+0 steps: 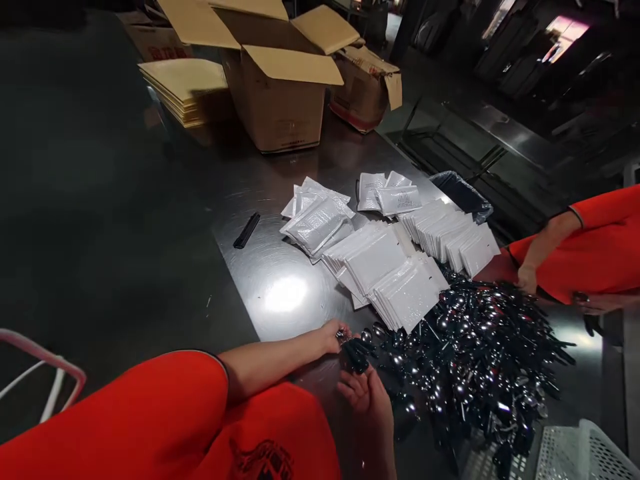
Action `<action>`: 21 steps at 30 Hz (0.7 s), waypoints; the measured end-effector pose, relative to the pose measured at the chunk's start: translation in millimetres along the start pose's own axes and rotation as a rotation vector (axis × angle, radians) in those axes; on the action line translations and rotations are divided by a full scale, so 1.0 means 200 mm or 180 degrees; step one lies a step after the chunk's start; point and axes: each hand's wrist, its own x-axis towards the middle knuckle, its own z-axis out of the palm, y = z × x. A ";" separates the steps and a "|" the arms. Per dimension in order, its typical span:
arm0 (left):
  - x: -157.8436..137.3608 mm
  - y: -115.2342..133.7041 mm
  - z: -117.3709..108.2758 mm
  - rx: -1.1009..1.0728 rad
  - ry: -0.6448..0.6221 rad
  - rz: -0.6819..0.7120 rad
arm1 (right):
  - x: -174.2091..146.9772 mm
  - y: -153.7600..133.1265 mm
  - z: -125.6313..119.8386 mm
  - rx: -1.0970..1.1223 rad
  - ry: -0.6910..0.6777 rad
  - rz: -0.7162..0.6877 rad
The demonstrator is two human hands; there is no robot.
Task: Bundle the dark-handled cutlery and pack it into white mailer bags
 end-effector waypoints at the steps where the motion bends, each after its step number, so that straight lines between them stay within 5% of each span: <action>1: -0.01 0.00 0.00 -0.0021 0.0059 -0.0020 | -0.02 0.00 0.00 0.0070 0.0120 -0.0006; 6: -0.06 0.00 0.02 -0.0160 0.0132 -0.0017 | -0.14 0.04 0.04 -0.0868 0.1067 -0.1051; 11: -0.08 -0.01 0.03 -0.0215 0.0109 -0.0049 | -0.22 0.06 0.07 -0.2155 0.1017 -0.1925; 21: -0.08 -0.01 0.03 -0.0230 0.0158 -0.0162 | -0.21 0.17 0.01 -0.2591 0.0788 -0.2019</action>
